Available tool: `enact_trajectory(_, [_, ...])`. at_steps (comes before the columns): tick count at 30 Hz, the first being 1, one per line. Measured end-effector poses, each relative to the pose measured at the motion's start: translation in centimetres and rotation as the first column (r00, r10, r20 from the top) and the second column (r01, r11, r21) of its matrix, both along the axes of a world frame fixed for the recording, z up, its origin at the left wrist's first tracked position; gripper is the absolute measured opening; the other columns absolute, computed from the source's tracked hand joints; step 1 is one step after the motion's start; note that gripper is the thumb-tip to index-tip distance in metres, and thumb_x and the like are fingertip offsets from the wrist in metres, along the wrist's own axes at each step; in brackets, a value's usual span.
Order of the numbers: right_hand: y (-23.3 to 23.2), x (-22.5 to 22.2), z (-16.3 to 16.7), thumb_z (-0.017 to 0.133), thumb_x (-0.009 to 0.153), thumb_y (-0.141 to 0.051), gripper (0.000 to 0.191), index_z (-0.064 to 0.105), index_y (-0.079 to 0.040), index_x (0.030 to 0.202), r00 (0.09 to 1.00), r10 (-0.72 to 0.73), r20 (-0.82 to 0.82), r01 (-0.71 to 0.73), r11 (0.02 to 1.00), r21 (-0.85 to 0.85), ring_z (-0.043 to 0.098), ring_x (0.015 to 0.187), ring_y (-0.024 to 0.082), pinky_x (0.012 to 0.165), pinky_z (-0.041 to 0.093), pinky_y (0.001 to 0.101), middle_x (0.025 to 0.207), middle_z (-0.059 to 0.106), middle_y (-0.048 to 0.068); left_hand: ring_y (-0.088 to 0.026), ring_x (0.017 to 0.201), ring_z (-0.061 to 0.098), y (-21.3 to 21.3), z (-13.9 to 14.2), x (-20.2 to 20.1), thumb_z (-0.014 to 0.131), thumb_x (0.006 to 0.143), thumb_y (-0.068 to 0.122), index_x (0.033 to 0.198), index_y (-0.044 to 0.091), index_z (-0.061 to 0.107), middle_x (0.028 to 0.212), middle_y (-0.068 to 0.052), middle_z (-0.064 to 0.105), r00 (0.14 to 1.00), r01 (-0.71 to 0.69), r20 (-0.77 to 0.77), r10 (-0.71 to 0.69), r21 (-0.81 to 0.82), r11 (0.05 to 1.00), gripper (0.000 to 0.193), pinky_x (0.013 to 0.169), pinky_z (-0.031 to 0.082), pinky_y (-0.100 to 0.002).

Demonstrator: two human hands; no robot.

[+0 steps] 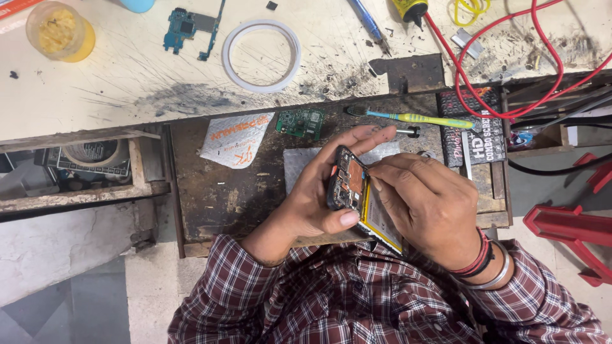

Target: The person repeatedly handles a disassembled smartphone, peeling protective film from a replacement screen, and wiping the phone's internal components with a white cloth. The person also handles a small green circuit board and a battery.

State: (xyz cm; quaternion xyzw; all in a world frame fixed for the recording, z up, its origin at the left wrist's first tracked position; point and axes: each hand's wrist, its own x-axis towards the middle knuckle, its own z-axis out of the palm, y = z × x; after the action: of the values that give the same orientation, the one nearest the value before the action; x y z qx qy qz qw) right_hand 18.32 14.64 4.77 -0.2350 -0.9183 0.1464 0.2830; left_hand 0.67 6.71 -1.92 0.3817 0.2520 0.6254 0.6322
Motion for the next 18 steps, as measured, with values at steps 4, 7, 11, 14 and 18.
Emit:
enact_trajectory(4, [0.05, 0.05, -0.23, 0.081, 0.085, -0.005, 0.021, 0.071, -0.004, 0.103, 1.0, -0.005, 0.005, 0.005, 1.0, 0.002, 0.073, 0.088, 0.027, 0.076, 0.056, 0.0367, 0.101, 0.074, 0.009, -0.028, 0.151, 0.043, 0.16, -0.08, 0.11, 0.086, 0.083, 0.039, 0.166, -0.001, 0.021, 0.17, -0.024, 0.03, 1.0, -0.005, 0.001, 0.005, 0.002, 1.0, 0.113, 0.127, 0.039, -0.041])
enact_trajectory(7, [0.02, 0.05, -0.45, 0.081, 0.085, -0.005, 0.021, 0.071, -0.004, 0.104, 1.0, -0.012, 0.004, 0.012, 1.0, 0.002, 0.073, 0.089, 0.027, 0.077, 0.057, 0.0369, 0.102, 0.074, 0.009, -0.027, 0.151, 0.043, 0.13, -0.03, 0.08, 0.086, 0.083, 0.039, 0.166, -0.001, 0.021, 0.17, -0.024, 0.031, 1.0, -0.011, -0.016, 0.011, -0.005, 1.0, 0.113, 0.127, 0.039, -0.04])
enact_trajectory(11, [0.03, 0.1, -0.66, 0.081, 0.086, -0.005, 0.021, 0.07, -0.004, 0.104, 1.0, -0.012, 0.0, 0.012, 1.0, -0.003, 0.073, 0.09, 0.028, 0.077, 0.057, 0.0368, 0.102, 0.074, 0.009, -0.026, 0.153, 0.043, 0.15, 0.09, 0.14, 0.086, 0.084, 0.04, 0.167, -0.001, 0.021, 0.17, -0.024, 0.032, 1.0, -0.017, -0.023, 0.017, -0.003, 1.0, 0.113, 0.128, 0.038, -0.039])
enact_trajectory(14, [0.03, 0.12, -0.75, 0.081, 0.086, -0.004, 0.022, 0.07, -0.004, 0.104, 1.0, -0.012, -0.002, 0.012, 1.0, -0.007, 0.072, 0.09, 0.028, 0.076, 0.056, 0.0366, 0.102, 0.073, 0.009, -0.028, 0.151, 0.044, 0.02, 0.19, 0.24, 0.087, 0.083, 0.04, 0.166, -0.001, 0.02, 0.173, -0.023, 0.031, 1.0, -0.006, 0.01, 0.006, -0.027, 1.0, 0.114, 0.129, 0.039, -0.042])
enact_trajectory(18, [0.02, 0.1, -0.79, 0.081, 0.085, -0.004, 0.022, 0.07, -0.004, 0.105, 1.0, -0.006, -0.005, 0.006, 1.0, 0.013, 0.072, 0.09, 0.028, 0.076, 0.057, 0.0366, 0.102, 0.073, 0.009, -0.028, 0.152, 0.044, 0.21, 0.06, 0.25, 0.087, 0.084, 0.041, 0.167, 0.0, 0.021, 0.17, -0.023, 0.032, 1.0, -0.011, -0.019, 0.011, -0.001, 1.0, 0.113, 0.128, 0.039, -0.039])
